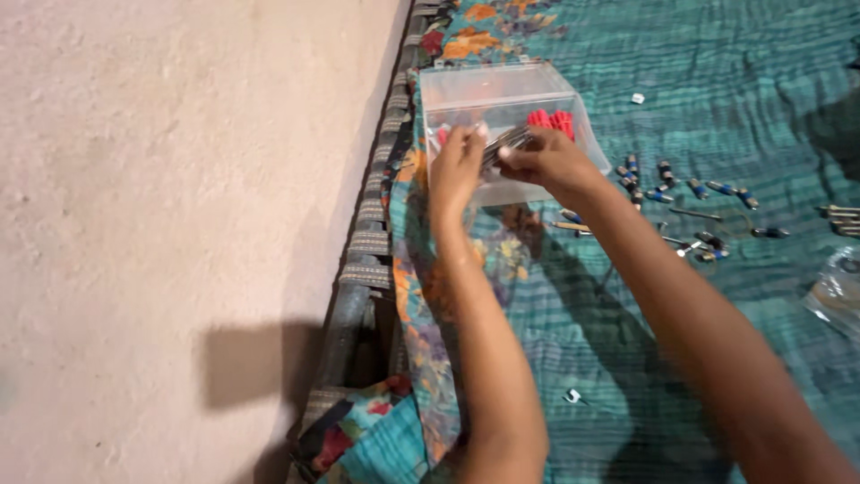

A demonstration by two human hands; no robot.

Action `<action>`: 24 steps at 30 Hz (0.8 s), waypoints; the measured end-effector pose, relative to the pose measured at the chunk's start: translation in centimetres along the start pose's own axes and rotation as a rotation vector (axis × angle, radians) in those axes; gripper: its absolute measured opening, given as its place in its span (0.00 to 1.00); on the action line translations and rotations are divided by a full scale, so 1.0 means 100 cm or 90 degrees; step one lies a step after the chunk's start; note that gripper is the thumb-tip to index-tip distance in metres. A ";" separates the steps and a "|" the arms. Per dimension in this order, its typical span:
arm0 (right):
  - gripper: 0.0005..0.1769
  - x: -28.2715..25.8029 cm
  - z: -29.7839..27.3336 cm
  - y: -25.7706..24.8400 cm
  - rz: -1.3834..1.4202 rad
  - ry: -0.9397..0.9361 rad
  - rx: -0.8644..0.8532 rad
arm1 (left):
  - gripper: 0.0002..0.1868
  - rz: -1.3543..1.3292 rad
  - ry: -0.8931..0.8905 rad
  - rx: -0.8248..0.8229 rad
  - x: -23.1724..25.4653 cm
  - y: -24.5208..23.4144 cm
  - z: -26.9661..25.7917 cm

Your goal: The person assembles small metal hardware components on a bed. They pick up metal rings and cylindrical pieces, fit them together, and place the assembled units into a clear plastic container.

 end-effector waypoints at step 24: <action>0.26 0.027 0.063 0.004 -0.710 -0.079 -0.109 | 0.11 0.024 -0.076 -0.074 0.025 -0.026 -0.015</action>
Point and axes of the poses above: each hand's wrist, its own z-axis towards the middle knuckle, its own y-axis out of the palm, x = y × z, the point moved 6 cm from there along z, towards the middle knuckle, and after that the axes turned 10 degrees about z, right-handed, at the moved point
